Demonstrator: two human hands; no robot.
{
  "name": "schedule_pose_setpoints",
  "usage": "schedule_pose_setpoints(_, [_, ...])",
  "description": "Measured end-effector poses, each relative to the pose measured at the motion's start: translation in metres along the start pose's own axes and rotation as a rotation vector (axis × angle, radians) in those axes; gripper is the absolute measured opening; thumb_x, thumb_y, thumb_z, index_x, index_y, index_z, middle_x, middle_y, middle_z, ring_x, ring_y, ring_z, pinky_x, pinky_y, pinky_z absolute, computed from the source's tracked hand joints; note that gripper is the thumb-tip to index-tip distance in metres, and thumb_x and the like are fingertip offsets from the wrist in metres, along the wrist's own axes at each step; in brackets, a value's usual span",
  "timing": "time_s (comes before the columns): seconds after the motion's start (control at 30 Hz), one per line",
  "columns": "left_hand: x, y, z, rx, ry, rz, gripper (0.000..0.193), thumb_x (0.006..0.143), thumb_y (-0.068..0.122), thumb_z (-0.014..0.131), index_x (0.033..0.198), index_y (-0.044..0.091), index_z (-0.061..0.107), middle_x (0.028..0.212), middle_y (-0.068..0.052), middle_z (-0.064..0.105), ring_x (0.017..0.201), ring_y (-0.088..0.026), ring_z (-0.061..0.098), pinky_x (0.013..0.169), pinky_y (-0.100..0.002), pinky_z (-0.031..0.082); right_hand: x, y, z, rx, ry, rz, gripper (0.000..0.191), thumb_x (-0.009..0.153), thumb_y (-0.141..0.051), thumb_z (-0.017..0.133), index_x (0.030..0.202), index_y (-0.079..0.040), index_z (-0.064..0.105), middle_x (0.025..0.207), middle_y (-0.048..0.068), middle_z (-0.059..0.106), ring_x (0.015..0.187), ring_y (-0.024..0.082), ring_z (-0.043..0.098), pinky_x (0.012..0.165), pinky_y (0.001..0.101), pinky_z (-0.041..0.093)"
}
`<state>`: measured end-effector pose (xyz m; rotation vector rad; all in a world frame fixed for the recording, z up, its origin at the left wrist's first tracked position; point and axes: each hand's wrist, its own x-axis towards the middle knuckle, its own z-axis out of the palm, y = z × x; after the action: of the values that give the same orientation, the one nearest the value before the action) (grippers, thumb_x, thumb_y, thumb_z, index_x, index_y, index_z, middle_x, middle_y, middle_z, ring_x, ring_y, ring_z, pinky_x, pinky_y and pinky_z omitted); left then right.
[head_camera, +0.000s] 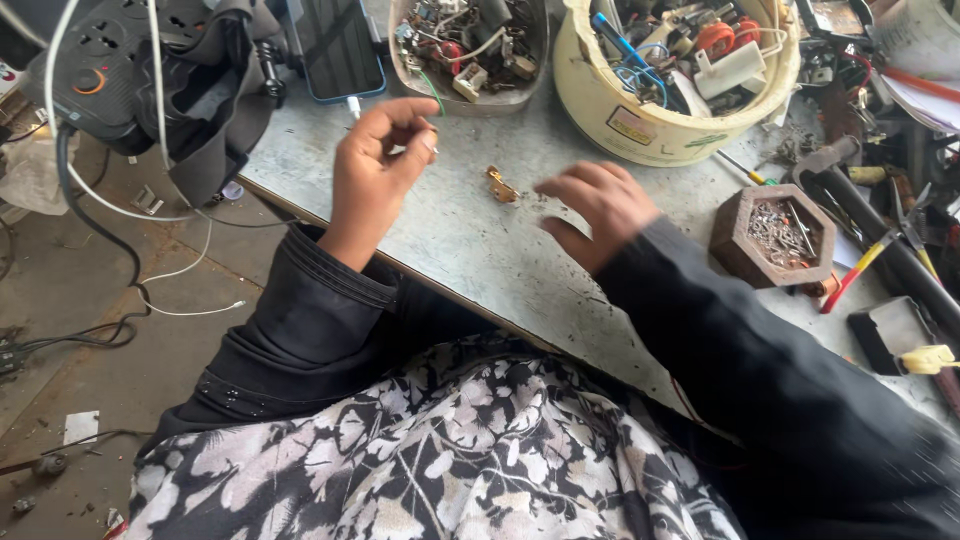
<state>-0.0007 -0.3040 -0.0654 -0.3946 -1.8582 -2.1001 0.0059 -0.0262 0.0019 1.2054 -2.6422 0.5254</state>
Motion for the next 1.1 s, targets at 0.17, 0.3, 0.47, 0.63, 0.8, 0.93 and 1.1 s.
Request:
schedule_pose_setpoints(0.17, [-0.004,0.002,0.006,0.034,0.013,0.026,0.023,0.102,-0.003,0.067,0.125,0.003,0.066,0.105,0.001,0.063,0.093,-0.006,0.064,0.081,-0.020,0.060,0.024,0.010,0.035,0.207,-0.056,0.174,0.017,0.089,-0.017,0.077,0.103,-0.008,0.074,0.099,0.007,0.071,0.089,0.022,0.071,0.080,0.0361,0.058])
schedule_pose_setpoints(0.3, [-0.005,0.008,0.009,-0.001,0.038,0.027,0.024,0.102,-0.003,0.067,0.126,0.003,0.066,0.105,0.000,0.064,0.093,-0.006,0.065,0.081,-0.020,0.060,0.022,0.016,0.042,0.206,0.113,0.113,0.011,0.090,-0.010,0.074,0.100,-0.006,0.074,0.097,0.008,0.070,0.086,0.021,0.071,0.078,0.0346,0.059])
schedule_pose_setpoints(0.47, [-0.005,0.009,0.012,-0.021,-0.020,0.000,0.025,0.103,-0.002,0.067,0.127,0.003,0.065,0.107,0.001,0.063,0.095,-0.005,0.064,0.083,-0.020,0.061,0.034,0.020,0.037,0.143,0.077,0.125,0.011,0.095,-0.017,0.075,0.101,-0.008,0.074,0.097,0.008,0.071,0.085,0.023,0.070,0.077,0.0373,0.058])
schedule_pose_setpoints(0.63, [-0.006,0.010,0.014,0.013,-0.004,-0.002,0.025,0.102,-0.001,0.067,0.126,0.003,0.066,0.105,0.001,0.062,0.094,-0.005,0.064,0.082,-0.021,0.061,0.074,0.027,0.036,-0.181,0.061,0.152,0.028,0.093,-0.018,0.071,0.117,-0.004,0.073,0.097,0.015,0.071,0.082,0.034,0.069,0.073,0.0474,0.056])
schedule_pose_setpoints(0.8, [-0.003,0.010,0.015,-0.047,0.024,0.005,0.025,0.102,-0.002,0.066,0.126,0.003,0.065,0.106,0.001,0.062,0.094,-0.006,0.063,0.082,-0.021,0.060,0.110,0.035,0.027,-0.196,0.053,0.190,0.015,0.094,-0.022,0.074,0.102,-0.009,0.076,0.095,0.014,0.073,0.088,0.036,0.071,0.078,0.0467,0.055])
schedule_pose_setpoints(0.93, [-0.004,0.008,0.013,-0.061,0.023,0.016,0.023,0.103,-0.002,0.065,0.126,0.003,0.066,0.105,0.000,0.064,0.095,-0.007,0.064,0.084,-0.022,0.060,0.122,0.035,0.010,-0.083,0.122,0.262,0.016,0.094,-0.024,0.074,0.103,-0.011,0.076,0.092,0.013,0.074,0.083,0.032,0.073,0.078,0.0432,0.057])
schedule_pose_setpoints(1.1, [-0.005,0.013,0.014,-0.055,0.047,0.028,0.023,0.103,-0.002,0.065,0.126,0.003,0.065,0.104,0.000,0.065,0.092,-0.007,0.065,0.082,-0.022,0.059,0.133,0.016,0.003,-0.143,0.086,0.332,0.018,0.089,-0.026,0.078,0.100,-0.012,0.077,0.087,0.017,0.074,0.080,0.035,0.072,0.075,0.0452,0.056])
